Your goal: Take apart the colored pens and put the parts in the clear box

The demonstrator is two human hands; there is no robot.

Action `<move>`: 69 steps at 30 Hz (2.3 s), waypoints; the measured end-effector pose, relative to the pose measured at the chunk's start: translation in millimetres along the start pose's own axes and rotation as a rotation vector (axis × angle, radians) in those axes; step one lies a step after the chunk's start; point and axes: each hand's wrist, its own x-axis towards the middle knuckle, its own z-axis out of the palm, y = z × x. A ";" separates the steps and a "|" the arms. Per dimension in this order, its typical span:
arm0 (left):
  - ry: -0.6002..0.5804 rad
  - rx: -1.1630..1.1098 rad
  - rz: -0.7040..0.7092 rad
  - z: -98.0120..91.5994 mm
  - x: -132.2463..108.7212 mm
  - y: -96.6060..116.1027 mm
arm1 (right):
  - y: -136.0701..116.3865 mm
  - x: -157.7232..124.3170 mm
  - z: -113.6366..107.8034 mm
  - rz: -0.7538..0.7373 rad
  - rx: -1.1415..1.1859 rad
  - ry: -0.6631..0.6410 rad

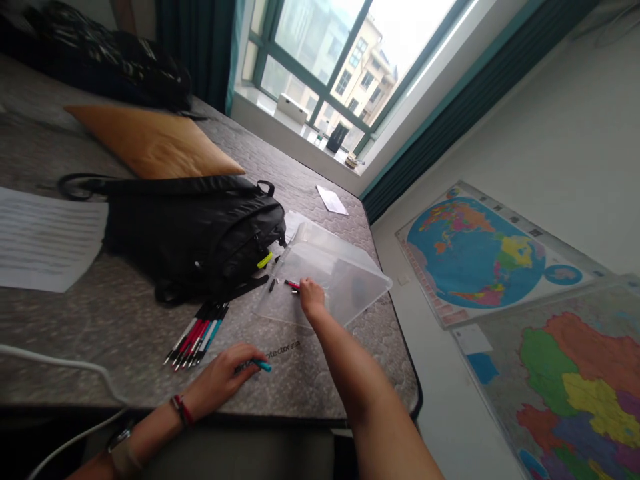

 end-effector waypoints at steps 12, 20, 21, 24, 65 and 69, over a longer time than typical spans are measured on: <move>0.056 0.005 0.038 4.5 -2.7 4.1 | -1.9 13.3 11.2 -0.037 0.029 -0.052; 0.163 0.032 0.034 10.6 -0.9 -1.2 | 5.5 14.6 4.9 -0.099 0.029 -0.094; 0.183 0.039 0.038 11.9 -1.0 -2.2 | 6.7 13.9 4.9 -0.108 0.027 -0.098; 0.214 0.054 0.056 13.5 -0.6 -4.6 | 10.4 13.1 5.9 -0.138 0.024 -0.111; 0.363 -0.406 -0.172 26.0 4.4 -41.5 | -31.7 -159.0 125.0 0.466 2.289 0.065; 0.441 -0.395 -0.178 29.1 4.7 -45.0 | -31.8 -173.5 115.2 0.460 2.358 0.059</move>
